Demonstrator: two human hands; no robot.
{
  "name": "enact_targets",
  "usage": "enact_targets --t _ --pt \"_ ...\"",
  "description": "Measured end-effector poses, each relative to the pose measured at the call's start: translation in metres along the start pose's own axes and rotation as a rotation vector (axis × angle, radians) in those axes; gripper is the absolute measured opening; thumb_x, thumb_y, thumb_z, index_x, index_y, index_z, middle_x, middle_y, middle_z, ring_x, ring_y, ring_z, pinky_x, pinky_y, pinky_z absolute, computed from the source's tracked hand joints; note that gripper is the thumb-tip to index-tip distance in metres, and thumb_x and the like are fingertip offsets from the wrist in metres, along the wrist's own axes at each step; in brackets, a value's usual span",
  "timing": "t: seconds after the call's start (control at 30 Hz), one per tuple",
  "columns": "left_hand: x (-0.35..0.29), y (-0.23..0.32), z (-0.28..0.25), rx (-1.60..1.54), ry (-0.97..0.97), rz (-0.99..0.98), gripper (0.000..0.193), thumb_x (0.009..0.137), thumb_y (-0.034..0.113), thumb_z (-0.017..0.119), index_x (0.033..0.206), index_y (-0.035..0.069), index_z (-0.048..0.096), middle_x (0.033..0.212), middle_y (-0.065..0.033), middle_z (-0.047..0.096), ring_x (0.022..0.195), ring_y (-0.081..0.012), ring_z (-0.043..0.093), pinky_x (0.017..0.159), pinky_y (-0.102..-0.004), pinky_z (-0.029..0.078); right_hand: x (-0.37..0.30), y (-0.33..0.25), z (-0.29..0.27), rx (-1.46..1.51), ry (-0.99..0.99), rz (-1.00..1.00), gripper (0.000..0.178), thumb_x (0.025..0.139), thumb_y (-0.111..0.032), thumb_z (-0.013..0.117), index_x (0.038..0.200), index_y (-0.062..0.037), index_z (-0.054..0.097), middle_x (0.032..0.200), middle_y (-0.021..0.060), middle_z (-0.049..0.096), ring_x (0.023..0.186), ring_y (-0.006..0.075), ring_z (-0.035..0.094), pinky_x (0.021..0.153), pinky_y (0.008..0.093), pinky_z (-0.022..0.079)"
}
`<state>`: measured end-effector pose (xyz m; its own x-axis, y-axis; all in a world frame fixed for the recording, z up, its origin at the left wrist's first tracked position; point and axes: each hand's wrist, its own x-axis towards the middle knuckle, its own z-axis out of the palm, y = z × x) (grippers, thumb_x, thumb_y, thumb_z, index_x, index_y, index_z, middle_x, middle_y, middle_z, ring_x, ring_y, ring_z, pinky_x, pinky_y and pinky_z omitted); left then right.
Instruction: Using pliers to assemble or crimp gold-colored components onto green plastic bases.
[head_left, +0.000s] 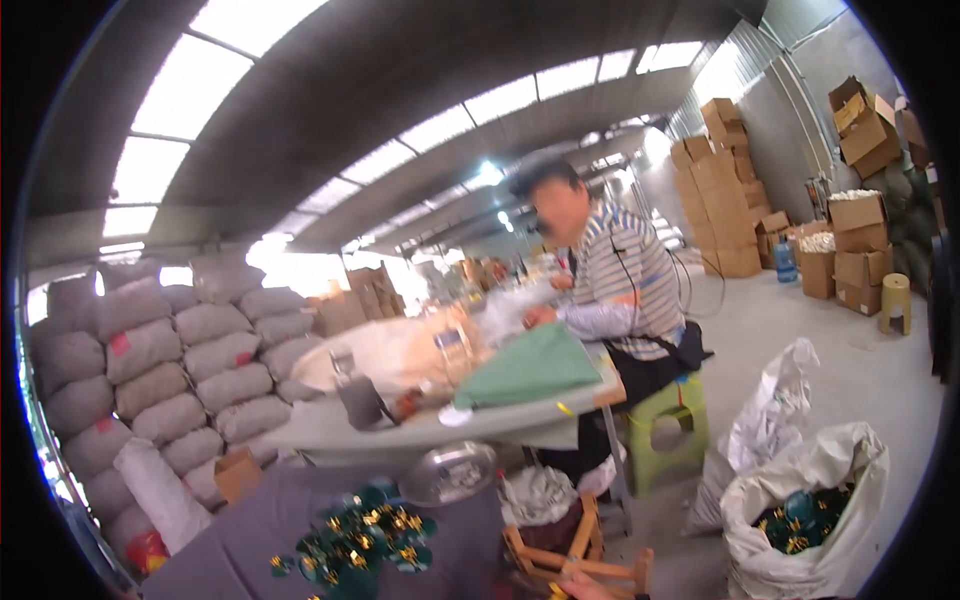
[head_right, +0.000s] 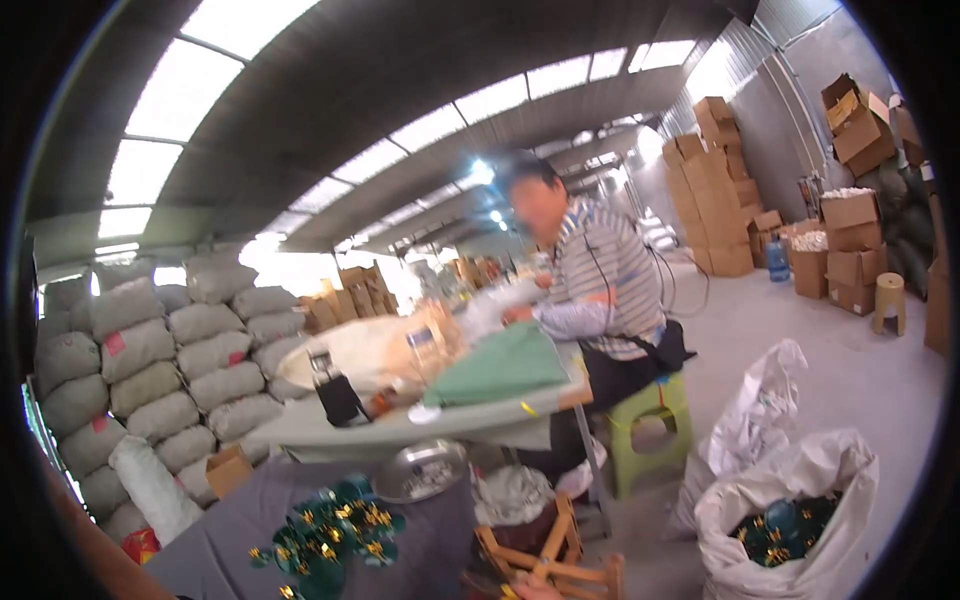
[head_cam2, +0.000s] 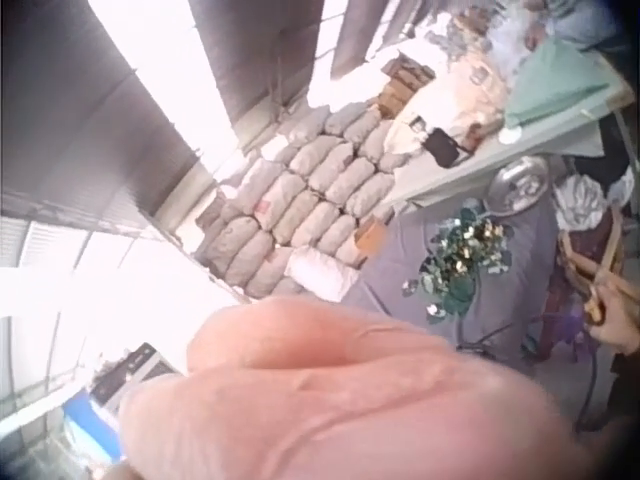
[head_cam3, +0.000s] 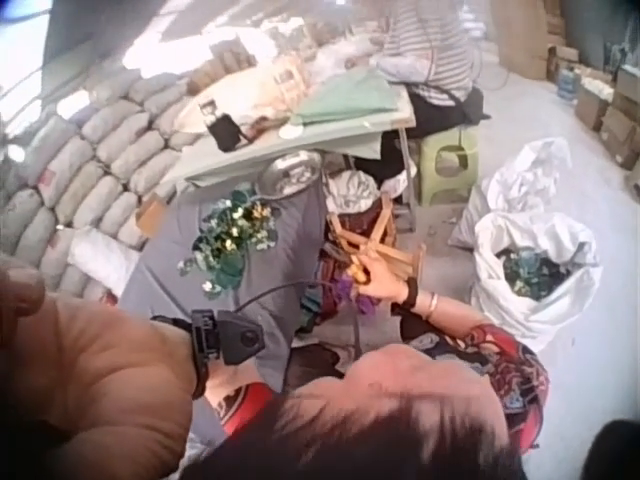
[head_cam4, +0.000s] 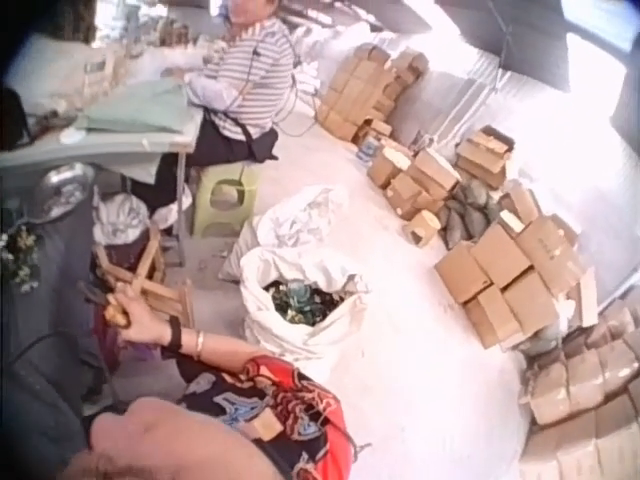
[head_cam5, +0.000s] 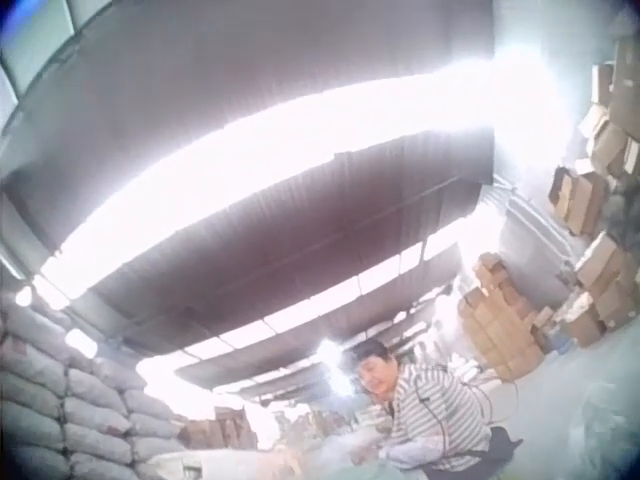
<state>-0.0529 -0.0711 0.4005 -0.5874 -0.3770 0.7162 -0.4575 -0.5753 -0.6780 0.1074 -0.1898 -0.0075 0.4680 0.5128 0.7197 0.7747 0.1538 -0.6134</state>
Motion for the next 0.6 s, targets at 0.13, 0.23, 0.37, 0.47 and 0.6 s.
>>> enact_targets --t 0.13,0.23,0.37,0.47,0.6 --pt "0.045 -0.006 -0.002 0.033 0.067 0.209 0.034 0.088 0.018 0.054 0.118 0.003 0.049 0.116 -0.0102 0.052 0.106 -0.0267 0.049 0.081 -0.0371 0.046 -0.012 -0.002 0.001 0.141 -0.087 0.041 0.040 0.060 -0.012 0.069 0.098 -0.0064 0.056 0.096 0.0143 0.051 0.094 0.0338 0.049 0.094 0.0460 0.036" --pt "0.037 -0.010 0.007 0.024 0.091 0.221 0.031 0.088 0.016 0.053 0.115 0.002 0.051 0.114 -0.0102 0.054 0.104 -0.0256 0.051 0.081 -0.0360 0.047 -0.015 0.016 0.005 0.360 -0.090 0.020 0.028 0.077 -0.001 0.062 0.100 -0.0080 0.049 0.086 0.0006 0.043 0.070 0.0117 0.043 0.064 0.0260 0.038" --pt "-0.016 -0.016 -0.004 0.017 0.016 0.012 0.027 0.088 0.012 0.053 0.112 0.000 0.054 0.110 -0.0102 0.056 0.100 -0.0242 0.054 0.080 -0.0345 0.048 0.003 -0.015 0.000 -0.010 0.005 0.037 0.033 0.065 -0.017 0.068 0.096 -0.0057 0.059 0.090 0.0149 0.051 0.083 0.0326 0.051 0.075 0.0437 0.042" --pt "-0.065 -0.004 0.003 0.115 -0.045 -0.146 0.024 0.088 0.009 0.052 0.109 -0.002 0.056 0.107 -0.0103 0.058 0.098 -0.0231 0.056 0.080 -0.0334 0.048 -0.003 0.028 0.003 0.130 -0.137 0.122 0.051 0.067 -0.023 0.074 0.110 0.0005 0.057 0.106 0.0170 0.050 0.105 0.0327 0.049 0.092 0.0371 0.039" --pt "-0.083 0.043 -0.065 0.301 -0.351 -0.436 0.021 0.089 0.006 0.051 0.106 -0.003 0.059 0.103 -0.0103 0.060 0.094 -0.0216 0.058 0.079 -0.0319 0.049 0.008 0.029 0.002 0.035 -0.172 0.197 0.042 0.066 -0.014 0.072 0.103 -0.0009 0.055 0.098 0.0137 0.051 0.088 0.0230 0.054 0.079 0.0362 0.045"
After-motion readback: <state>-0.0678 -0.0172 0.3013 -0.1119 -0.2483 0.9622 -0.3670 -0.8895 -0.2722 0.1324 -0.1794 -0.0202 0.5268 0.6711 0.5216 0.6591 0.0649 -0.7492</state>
